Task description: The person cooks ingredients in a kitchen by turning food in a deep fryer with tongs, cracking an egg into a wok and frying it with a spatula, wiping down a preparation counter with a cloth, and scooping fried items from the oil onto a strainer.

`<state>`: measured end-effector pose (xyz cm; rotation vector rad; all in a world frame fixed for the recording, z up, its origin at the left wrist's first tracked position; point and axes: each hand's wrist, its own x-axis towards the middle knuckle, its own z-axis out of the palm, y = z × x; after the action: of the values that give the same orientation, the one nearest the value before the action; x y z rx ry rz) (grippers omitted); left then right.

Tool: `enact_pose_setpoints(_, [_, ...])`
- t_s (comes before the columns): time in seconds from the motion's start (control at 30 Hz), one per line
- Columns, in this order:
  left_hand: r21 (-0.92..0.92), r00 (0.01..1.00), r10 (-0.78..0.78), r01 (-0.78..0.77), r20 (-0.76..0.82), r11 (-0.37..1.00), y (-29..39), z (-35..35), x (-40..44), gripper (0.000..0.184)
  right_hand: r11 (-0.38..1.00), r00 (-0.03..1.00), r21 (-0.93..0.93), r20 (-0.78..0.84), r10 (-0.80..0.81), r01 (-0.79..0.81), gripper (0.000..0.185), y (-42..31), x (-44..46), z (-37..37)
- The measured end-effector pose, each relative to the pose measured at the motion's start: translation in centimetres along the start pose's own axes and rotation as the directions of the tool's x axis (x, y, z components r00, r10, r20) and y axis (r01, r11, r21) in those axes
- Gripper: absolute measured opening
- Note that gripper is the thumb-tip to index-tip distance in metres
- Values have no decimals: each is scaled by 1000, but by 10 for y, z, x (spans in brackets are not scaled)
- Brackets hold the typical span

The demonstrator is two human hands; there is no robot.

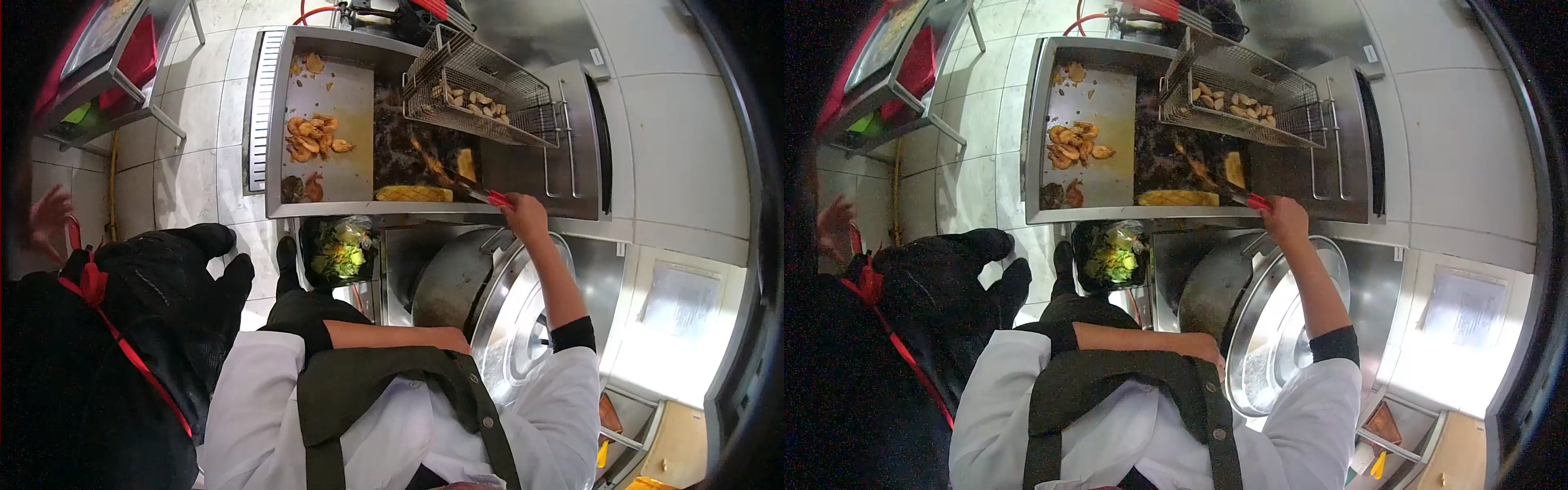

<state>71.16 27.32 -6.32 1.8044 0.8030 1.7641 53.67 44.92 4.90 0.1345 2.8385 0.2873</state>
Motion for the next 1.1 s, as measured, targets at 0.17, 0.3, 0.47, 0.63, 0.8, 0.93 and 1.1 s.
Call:
enact_pose_setpoints(0.17, [-22, 1000, 0, 0, 5, 1000, 0, 2, 0, 26, 995, 1000, -100, 3, 11, -11, 26, 0, 1, 9])
enact_pose_setpoints(0.3, [-39, 1000, 0, 0, -5, 999, 1, 1, -2, 25, 997, 1000, -79, -10, 27, -27, 31, 6, 0, 12])
enact_pose_setpoints(0.47, [-78, 995, 45, -52, -91, 996, 2, -4, -5, 24, 998, 999, -58, -43, 17, -20, 29, -1, -9, 4])
enact_pose_setpoints(0.63, [-244, 927, -186, 108, -325, 964, 49, -36, -14, 21, 999, 1000, -32, -2, 12, -12, 30, -26, -6, 2])
enact_pose_setpoints(0.8, [401, 793, -499, 608, -350, 685, 117, -112, -50, 15, 996, 999, 89, 30, 17, -20, 32, -45, -10, 0])
enact_pose_setpoints(0.93, [394, 710, -510, 698, -485, 598, 144, -140, -61, 19, 980, 999, 196, -52, -13, 23, 34, -52, -5, 14])
enact_pose_setpoints(1.1, [331, 653, -540, 746, -531, 577, 142, -138, -79, 22, 999, 997, -32, -77, 29, -31, 37, -85, 19, 30])
